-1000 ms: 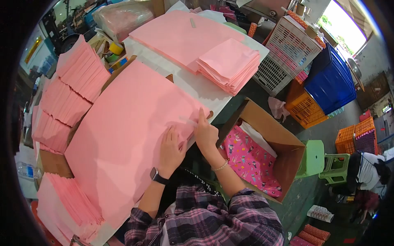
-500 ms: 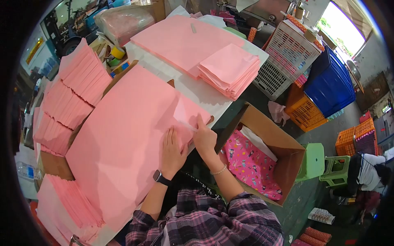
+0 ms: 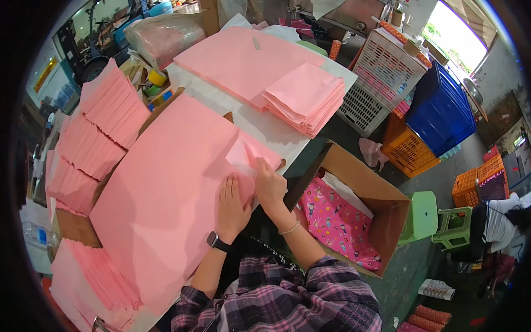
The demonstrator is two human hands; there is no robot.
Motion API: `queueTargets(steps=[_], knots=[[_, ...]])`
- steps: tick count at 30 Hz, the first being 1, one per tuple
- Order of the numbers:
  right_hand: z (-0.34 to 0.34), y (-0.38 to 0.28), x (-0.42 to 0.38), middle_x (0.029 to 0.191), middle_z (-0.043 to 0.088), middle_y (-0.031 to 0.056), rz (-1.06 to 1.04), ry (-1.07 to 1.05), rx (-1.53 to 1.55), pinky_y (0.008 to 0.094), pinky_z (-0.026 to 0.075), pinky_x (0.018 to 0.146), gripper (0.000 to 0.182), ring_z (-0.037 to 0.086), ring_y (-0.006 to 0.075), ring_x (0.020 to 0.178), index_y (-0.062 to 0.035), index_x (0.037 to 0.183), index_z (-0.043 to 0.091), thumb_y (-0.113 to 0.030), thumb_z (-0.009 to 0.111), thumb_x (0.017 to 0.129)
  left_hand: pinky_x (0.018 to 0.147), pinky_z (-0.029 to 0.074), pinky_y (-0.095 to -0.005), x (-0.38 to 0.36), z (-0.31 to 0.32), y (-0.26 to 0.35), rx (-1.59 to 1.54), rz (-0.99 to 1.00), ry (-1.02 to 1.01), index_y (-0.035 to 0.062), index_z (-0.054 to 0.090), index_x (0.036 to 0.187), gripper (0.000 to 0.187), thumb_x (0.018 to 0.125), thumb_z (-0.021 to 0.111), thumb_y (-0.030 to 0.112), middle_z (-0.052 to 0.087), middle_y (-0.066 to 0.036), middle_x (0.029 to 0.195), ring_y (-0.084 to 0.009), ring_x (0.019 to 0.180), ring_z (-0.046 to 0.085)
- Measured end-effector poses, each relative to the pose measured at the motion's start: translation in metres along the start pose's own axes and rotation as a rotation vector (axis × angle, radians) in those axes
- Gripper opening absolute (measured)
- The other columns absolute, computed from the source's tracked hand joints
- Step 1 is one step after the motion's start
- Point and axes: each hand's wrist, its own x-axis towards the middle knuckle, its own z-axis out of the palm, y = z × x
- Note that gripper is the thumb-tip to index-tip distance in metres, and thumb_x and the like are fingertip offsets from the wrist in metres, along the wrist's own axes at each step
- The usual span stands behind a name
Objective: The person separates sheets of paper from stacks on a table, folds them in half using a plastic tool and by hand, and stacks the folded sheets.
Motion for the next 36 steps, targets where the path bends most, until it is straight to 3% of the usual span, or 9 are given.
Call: queueTargets(steps=[6,10,13,18,21,26,30,33,36], knots=[[-0.014,-0.004,0.005,0.123,0.062,0.0113,-0.285,0.313,0.065,0.0366,0.054,0.065,0.042,0.068,0.0319,0.077,-0.0147,0.12,0.062,-0.013,0.066,0.079,0.113,0.026,-0.0457,0.001,-0.001,0.001,0.005,-0.006,0.013,-0.0071,0.031,0.141,0.068,0.088,0.061,0.024,0.036,-0.024,0.144,-0.0385,0.136,0.03],[-0.017,-0.009,0.009,0.131,0.056,0.0191,-0.202,0.137,0.471,0.0354,0.054,0.074,0.05,0.063,0.0323,0.102,-0.0139,0.126,0.057,-0.006,0.069,0.077,0.113,0.026,-0.0459,0.0,-0.001,0.002,0.002,-0.003,0.018,-0.0067,0.032,0.141,0.067,0.089,0.06,0.025,0.036,-0.024,0.144,-0.0386,0.136,0.031],[-0.022,-0.015,0.019,0.132,0.053,0.0248,0.228,0.125,0.869,0.0362,0.051,0.084,0.067,0.057,0.0349,0.115,-0.0097,0.136,0.046,-0.003,0.074,0.075,0.113,0.026,-0.0459,0.001,-0.003,0.002,0.004,-0.004,0.021,-0.0065,0.032,0.141,0.067,0.089,0.06,0.025,0.037,-0.024,0.144,-0.0387,0.136,0.031],[-0.019,-0.01,0.032,0.133,0.051,0.0286,0.369,0.024,0.921,0.036,0.048,0.089,0.086,0.057,0.0324,0.117,-0.0046,0.142,0.032,-0.003,0.08,0.07,0.112,0.028,-0.0458,0.001,-0.004,0.001,0.014,0.036,0.038,-0.0078,0.033,0.139,0.063,0.091,0.058,0.025,0.039,-0.024,0.141,-0.039,0.134,0.033],[-0.007,-0.01,0.034,0.117,0.062,0.0221,0.228,0.123,0.746,0.0318,0.053,0.068,0.092,0.065,0.0198,0.079,-0.0045,0.141,0.028,-0.012,0.085,0.068,0.111,0.029,-0.0451,0.001,-0.004,-0.001,-0.021,0.029,0.046,-0.0081,0.035,0.138,0.06,0.092,0.057,0.024,0.041,-0.024,0.14,-0.0388,0.133,0.035],[-0.005,-0.02,0.04,0.116,0.062,0.0208,0.1,0.257,0.735,0.0325,0.052,0.063,0.095,0.065,0.0186,0.075,-0.0034,0.14,0.029,-0.014,0.088,0.066,0.11,0.031,-0.0436,0.0,0.0,-0.005,-0.075,-0.051,0.053,-0.0093,0.038,0.135,0.055,0.092,0.055,0.021,0.043,-0.024,0.138,-0.0382,0.132,0.036],[-0.022,-0.019,0.038,0.115,0.064,0.0184,0.337,0.033,0.754,0.0302,0.049,0.055,0.084,0.067,0.0181,0.086,-0.0002,0.138,0.031,-0.023,0.082,0.076,0.11,0.031,-0.0435,-0.001,0.004,-0.008,-0.075,-0.073,0.052,-0.0087,0.039,0.134,0.053,0.093,0.055,0.02,0.044,-0.024,0.138,-0.0381,0.132,0.037],[-0.027,0.001,0.036,0.106,0.068,0.015,0.625,-0.198,1.356,0.0345,0.048,0.069,0.071,0.066,0.0216,0.094,0.0031,0.128,0.045,-0.041,0.076,0.081,0.11,0.031,-0.045,-0.001,0.0,-0.004,-0.091,-0.066,0.068,-0.0049,0.039,0.137,0.054,0.093,0.054,0.022,0.043,-0.024,0.138,-0.0385,0.132,0.036],[-0.039,0.025,0.036,0.102,0.069,0.0128,0.822,-0.435,1.412,0.0292,0.045,0.059,0.064,0.067,0.0186,0.085,0.0023,0.12,0.052,-0.047,0.071,0.083,0.111,0.028,-0.0479,0.004,-0.016,0.01,0.112,0.083,-0.016,-0.0027,0.038,0.139,0.054,0.092,0.053,0.02,0.038,-0.026,0.142,-0.0415,0.133,0.034]])
